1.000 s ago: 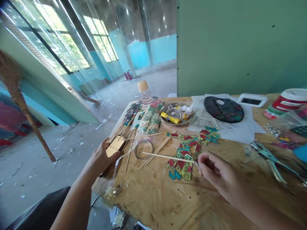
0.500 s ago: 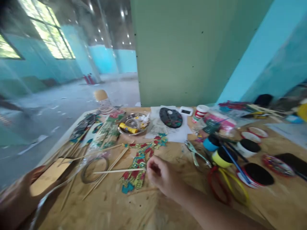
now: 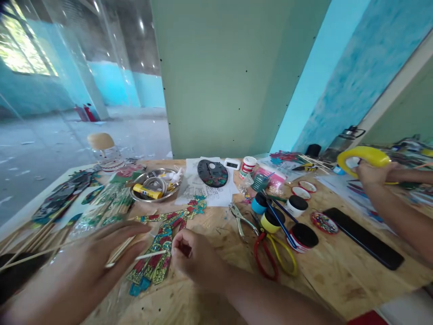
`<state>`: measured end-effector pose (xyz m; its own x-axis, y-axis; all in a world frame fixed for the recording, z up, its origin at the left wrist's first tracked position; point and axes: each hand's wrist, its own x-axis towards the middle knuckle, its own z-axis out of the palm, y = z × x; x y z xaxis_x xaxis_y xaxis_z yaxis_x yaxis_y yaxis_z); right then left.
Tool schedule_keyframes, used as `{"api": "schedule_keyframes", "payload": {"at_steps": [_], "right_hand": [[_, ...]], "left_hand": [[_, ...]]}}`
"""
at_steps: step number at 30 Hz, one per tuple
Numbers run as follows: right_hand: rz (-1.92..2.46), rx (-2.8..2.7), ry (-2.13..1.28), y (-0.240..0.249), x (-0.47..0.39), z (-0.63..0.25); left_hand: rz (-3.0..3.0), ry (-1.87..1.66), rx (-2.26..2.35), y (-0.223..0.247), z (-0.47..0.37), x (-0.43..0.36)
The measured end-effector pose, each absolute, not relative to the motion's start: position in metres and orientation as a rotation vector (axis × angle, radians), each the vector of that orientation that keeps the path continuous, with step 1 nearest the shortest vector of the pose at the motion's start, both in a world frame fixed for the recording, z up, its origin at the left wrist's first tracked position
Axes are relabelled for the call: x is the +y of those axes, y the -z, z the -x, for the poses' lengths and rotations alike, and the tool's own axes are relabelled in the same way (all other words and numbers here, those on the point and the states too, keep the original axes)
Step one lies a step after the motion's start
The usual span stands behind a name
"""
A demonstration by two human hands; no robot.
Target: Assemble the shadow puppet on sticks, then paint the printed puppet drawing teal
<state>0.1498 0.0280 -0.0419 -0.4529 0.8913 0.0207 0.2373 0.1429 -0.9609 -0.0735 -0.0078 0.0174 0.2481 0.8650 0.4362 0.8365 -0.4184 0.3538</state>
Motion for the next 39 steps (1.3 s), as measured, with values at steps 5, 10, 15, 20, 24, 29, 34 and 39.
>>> {"api": "schedule_keyframes", "payload": {"at_steps": [5,10,15,20,24,29,34,39], "right_hand": [[0.988,-1.801,-1.322,0.046,0.029,-0.153],[0.977,-1.773,-1.380,0.044,0.030,-0.156],[0.993,-1.789,-1.329,0.041,0.031,-0.157],[0.988,-1.804,-1.330,0.043,0.032,-0.158],[0.971,-1.818,-1.295,0.044,0.031,-0.158],[0.949,-1.823,-1.273,0.044,0.028,-0.158],[0.969,-1.862,-1.186,0.040,0.028,-0.158],[0.941,-1.884,-1.199,0.037,0.026,-0.158]], "left_hand": [[-2.423,-0.792,1.464,-0.001,0.036,0.016],[-2.194,-0.689,1.381,0.010,0.044,0.016],[-1.948,-0.682,1.368,0.010,0.040,0.015],[-1.938,-0.733,1.381,0.015,0.037,0.015],[-1.885,-0.750,1.370,0.018,0.037,0.013],[-1.923,-0.771,1.370,0.015,0.037,0.015],[-1.958,-0.770,1.393,0.013,0.035,0.016],[-1.961,-0.760,1.387,0.011,0.034,0.012]]}}
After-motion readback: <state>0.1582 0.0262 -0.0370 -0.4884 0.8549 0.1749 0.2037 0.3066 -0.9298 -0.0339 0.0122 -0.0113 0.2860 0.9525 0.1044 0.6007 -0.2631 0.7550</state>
